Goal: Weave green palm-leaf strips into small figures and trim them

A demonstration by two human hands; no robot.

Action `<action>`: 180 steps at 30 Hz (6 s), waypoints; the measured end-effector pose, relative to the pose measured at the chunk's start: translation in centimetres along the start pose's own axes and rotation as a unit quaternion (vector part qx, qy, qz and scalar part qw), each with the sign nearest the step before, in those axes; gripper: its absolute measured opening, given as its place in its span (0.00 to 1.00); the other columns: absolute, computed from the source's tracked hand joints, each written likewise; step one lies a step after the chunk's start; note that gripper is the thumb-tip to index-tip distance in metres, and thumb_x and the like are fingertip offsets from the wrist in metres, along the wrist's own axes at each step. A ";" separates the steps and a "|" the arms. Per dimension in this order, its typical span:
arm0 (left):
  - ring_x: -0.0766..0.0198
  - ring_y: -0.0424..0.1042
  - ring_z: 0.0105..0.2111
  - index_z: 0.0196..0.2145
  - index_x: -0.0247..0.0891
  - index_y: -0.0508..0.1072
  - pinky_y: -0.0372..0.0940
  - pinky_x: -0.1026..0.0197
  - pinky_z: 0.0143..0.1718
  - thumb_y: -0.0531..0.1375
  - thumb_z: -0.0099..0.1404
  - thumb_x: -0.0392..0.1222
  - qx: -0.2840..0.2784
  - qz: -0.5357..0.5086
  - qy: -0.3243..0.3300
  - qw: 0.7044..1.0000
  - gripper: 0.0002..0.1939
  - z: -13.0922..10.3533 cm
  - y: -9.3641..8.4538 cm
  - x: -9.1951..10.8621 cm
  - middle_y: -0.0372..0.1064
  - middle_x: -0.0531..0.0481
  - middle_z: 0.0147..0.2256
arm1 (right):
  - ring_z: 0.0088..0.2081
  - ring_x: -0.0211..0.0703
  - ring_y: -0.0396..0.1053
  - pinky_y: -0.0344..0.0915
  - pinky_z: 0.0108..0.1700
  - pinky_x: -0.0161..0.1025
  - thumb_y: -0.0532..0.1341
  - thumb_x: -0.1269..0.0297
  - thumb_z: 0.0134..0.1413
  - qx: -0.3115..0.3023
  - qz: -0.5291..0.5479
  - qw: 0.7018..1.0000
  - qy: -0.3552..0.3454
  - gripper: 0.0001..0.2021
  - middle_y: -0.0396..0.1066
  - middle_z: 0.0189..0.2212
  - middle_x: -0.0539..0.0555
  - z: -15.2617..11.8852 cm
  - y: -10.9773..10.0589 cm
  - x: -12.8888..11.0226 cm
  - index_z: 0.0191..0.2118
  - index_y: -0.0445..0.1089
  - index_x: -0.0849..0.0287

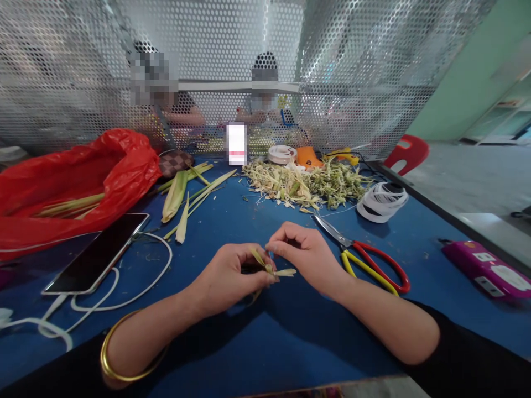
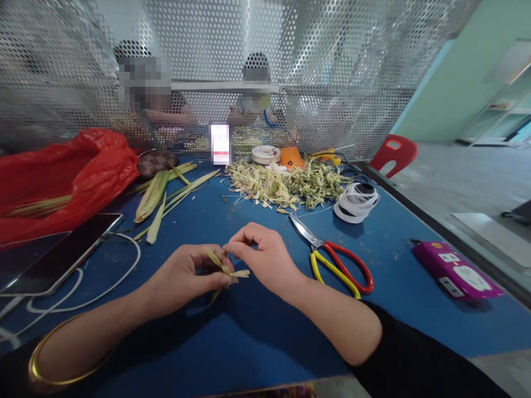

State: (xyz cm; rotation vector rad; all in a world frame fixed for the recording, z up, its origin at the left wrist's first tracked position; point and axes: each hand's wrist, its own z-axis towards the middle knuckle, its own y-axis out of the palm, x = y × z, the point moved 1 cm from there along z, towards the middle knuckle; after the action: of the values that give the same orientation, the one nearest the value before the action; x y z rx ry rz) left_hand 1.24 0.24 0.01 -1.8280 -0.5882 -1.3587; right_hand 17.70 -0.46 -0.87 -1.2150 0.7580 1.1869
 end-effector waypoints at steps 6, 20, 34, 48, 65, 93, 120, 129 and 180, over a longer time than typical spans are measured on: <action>0.64 0.73 0.28 0.33 0.38 0.67 0.66 0.64 0.29 0.64 0.53 0.38 0.036 -0.081 0.005 0.996 0.10 -0.1 0.0 0.2 0.74 0.53 0.27 | 0.24 0.35 0.59 0.56 0.28 0.34 0.62 0.63 0.45 -0.003 0.093 0.989 0.117 0.07 0.65 0.20 0.47 0.3 0.6 1.2 0.23 0.69 0.60; 0.64 0.73 0.28 0.31 0.34 0.75 0.67 0.64 0.32 0.64 0.52 0.43 0.214 -0.010 -0.011 0.977 0.10 0.5 -1.5 -0.6 0.75 0.50 0.28 | 0.29 0.37 0.60 0.55 0.32 0.34 0.52 0.75 0.57 -0.102 -0.207 0.970 -0.074 0.09 0.61 0.26 0.49 -0.5 0.8 0.8 0.27 0.61 0.58; 0.61 0.74 0.30 0.30 0.36 0.73 0.68 0.63 0.32 0.61 0.52 0.40 0.222 0.057 -0.016 0.973 0.07 0.6 -1.1 -0.6 0.75 0.50 0.28 | 0.30 0.41 0.60 0.53 0.34 0.38 0.49 0.73 0.61 -0.097 -0.366 0.901 -0.213 0.11 0.65 0.28 0.54 -1.5 1.7 -0.1 0.30 0.66 0.61; 0.67 0.69 0.24 0.27 0.36 0.70 0.63 0.65 0.26 0.61 0.53 0.37 0.014 -0.013 -0.034 0.999 0.03 0.1 0.1 -0.4 0.70 0.54 0.22 | 0.30 0.35 0.62 0.57 0.34 0.34 0.58 0.72 0.54 -0.050 -0.073 0.996 -0.031 0.07 0.63 0.26 0.48 0.1 -0.4 -0.5 0.25 0.68 0.59; 0.64 0.72 0.26 0.30 0.36 0.77 0.65 0.65 0.28 0.62 0.53 0.42 0.212 0.013 -0.001 0.977 0.09 0.3 -1.3 -0.8 0.76 0.50 0.27 | 0.27 0.35 0.61 0.56 0.30 0.33 0.59 0.74 0.52 -0.047 -0.142 0.988 -0.031 0.10 0.60 0.23 0.47 -0.2 0.4 0.7 0.22 0.64 0.59; 0.56 0.73 0.27 0.41 0.28 0.74 0.62 0.62 0.20 0.50 0.59 0.22 0.147 0.698 0.055 0.699 0.17 -2.0 4.2 -0.3 0.73 0.41 0.29 | 0.32 0.37 0.66 0.61 0.35 0.34 0.56 0.80 0.51 -0.143 -0.194 0.965 -0.101 0.09 0.67 0.30 0.51 -0.8 0.6 0.0 0.27 0.66 0.60; 0.67 0.67 0.27 0.27 0.39 0.71 0.55 0.67 0.28 0.55 0.62 0.45 -0.046 0.264 -0.034 0.963 0.10 -0.9 -5.3 -0.9 0.69 0.56 0.25 | 0.44 0.46 0.68 0.65 0.46 0.44 0.52 0.74 0.59 -0.237 -0.265 0.927 -0.119 0.07 0.70 0.40 0.59 -1.5 1.1 -0.5 0.33 0.65 0.60; 0.66 0.67 0.29 0.27 0.41 0.72 0.53 0.65 0.29 0.56 0.59 0.40 -0.088 0.304 0.000 0.948 0.06 -1.2 -5.4 -1.9 0.69 0.56 0.27 | 0.47 0.46 0.66 0.65 0.50 0.45 0.51 0.76 0.59 -0.255 -0.274 0.914 -0.158 0.08 0.70 0.42 0.61 -1.4 1.8 -0.5 0.35 0.65 0.61; 0.73 0.57 0.19 0.24 0.34 0.72 0.52 0.68 0.22 0.62 0.53 0.41 -0.026 -0.094 -0.097 0.990 0.07 1.0 -2.1 -2.5 0.62 0.59 0.18 | 0.30 0.37 0.71 0.69 0.37 0.39 0.59 0.64 0.54 -0.035 0.150 0.977 0.145 0.10 0.75 0.34 0.53 -0.1 1.1 0.4 0.42 0.69 0.60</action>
State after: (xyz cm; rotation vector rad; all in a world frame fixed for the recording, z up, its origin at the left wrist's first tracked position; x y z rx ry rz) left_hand -0.52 2.52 -1.87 -2.0036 -0.8525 -1.3357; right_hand 16.81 -0.50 -1.56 -1.3858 1.1577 1.3026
